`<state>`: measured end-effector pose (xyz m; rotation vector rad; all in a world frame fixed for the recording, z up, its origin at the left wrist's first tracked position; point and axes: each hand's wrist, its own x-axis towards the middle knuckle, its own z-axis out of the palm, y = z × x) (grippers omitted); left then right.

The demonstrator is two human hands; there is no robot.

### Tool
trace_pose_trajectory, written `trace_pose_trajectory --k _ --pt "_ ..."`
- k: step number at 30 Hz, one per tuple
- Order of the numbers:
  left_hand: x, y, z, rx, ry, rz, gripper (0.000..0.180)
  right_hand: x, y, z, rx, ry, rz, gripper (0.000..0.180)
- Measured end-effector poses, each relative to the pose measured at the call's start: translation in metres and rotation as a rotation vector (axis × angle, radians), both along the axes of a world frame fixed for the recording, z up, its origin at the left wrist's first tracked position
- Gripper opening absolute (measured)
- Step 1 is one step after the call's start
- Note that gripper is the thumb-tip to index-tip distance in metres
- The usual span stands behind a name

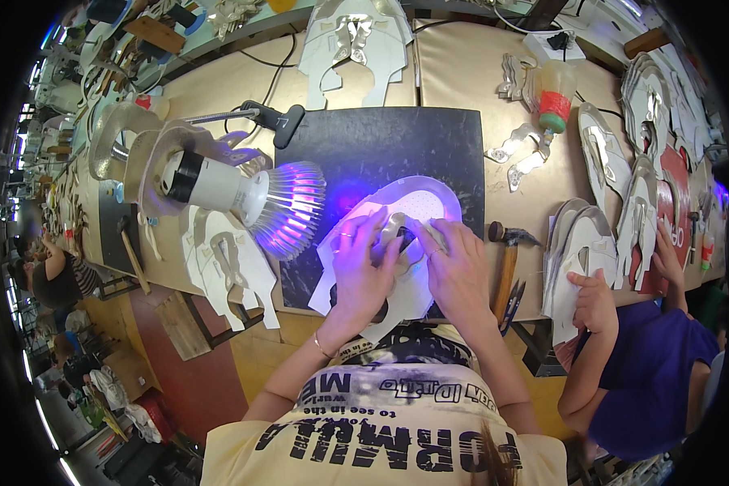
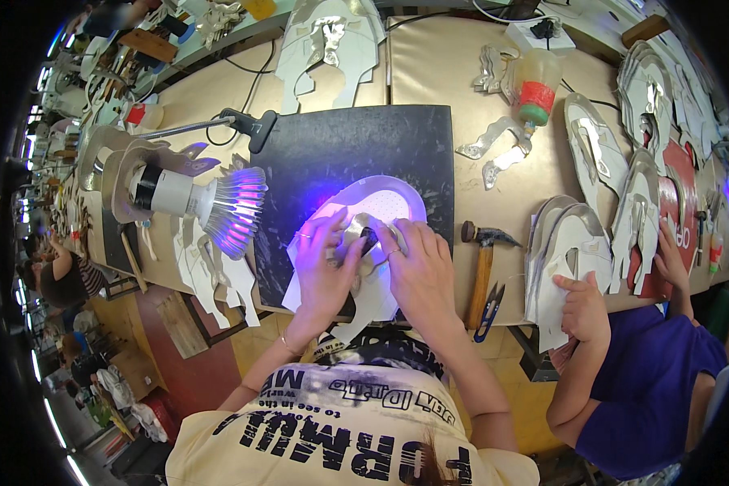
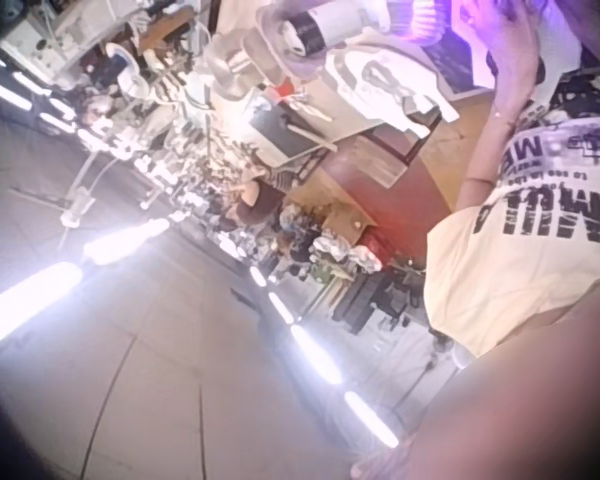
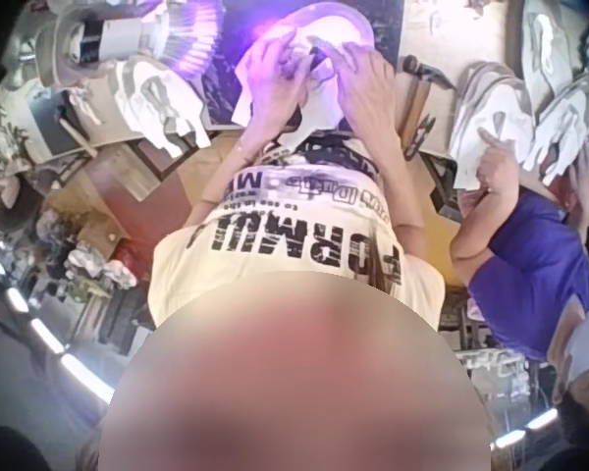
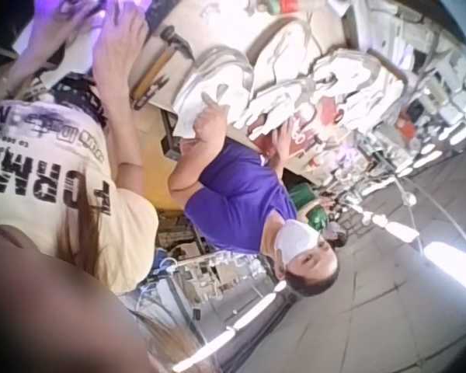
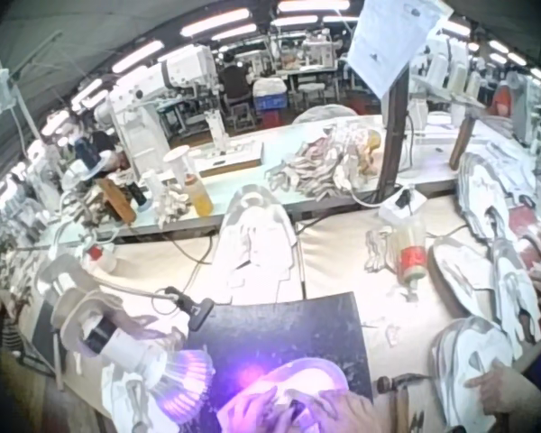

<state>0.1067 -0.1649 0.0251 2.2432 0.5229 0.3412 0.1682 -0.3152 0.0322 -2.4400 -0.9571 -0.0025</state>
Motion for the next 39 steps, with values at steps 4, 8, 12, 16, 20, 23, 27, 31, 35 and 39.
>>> trace_pose_trajectory --k 4,8,12,16,20,23,27,31,35,39 --pt "0.002 0.008 0.003 -0.257 0.041 0.019 0.051 0.004 0.000 -0.002 -0.068 -0.010 0.038 0.045" --pt "-0.001 0.009 0.007 0.233 0.070 -0.071 0.050 0.001 0.001 -0.002 -0.118 -0.033 0.048 0.045" --pt "-0.006 0.003 0.008 0.210 0.061 -0.127 0.043 -0.002 0.004 -0.001 -0.107 -0.031 0.020 0.050" --pt "-0.008 -0.010 0.008 0.204 0.000 -0.151 0.035 -0.001 0.004 0.000 -0.091 -0.003 0.017 0.050" --pt "-0.008 -0.006 0.008 0.097 -0.025 -0.116 0.029 0.001 0.003 0.001 -0.153 -0.008 0.058 0.048" --pt "-0.010 0.000 0.010 0.030 0.027 -0.088 0.025 0.000 0.004 0.001 -0.144 0.000 0.052 0.052" --pt "-0.010 0.003 0.010 0.048 0.017 -0.089 0.023 -0.003 0.008 0.001 -0.144 -0.042 0.010 0.058" --pt "-0.011 0.002 0.009 0.033 0.008 -0.081 0.024 -0.004 0.010 0.004 -0.187 -0.033 0.014 0.059" --pt "-0.012 0.001 0.008 -0.042 -0.011 -0.062 0.026 -0.002 0.012 0.004 -0.220 -0.057 0.029 0.054" --pt "-0.013 0.004 0.006 -0.023 0.030 -0.081 0.029 0.000 0.015 0.004 -0.241 -0.078 0.030 0.049"
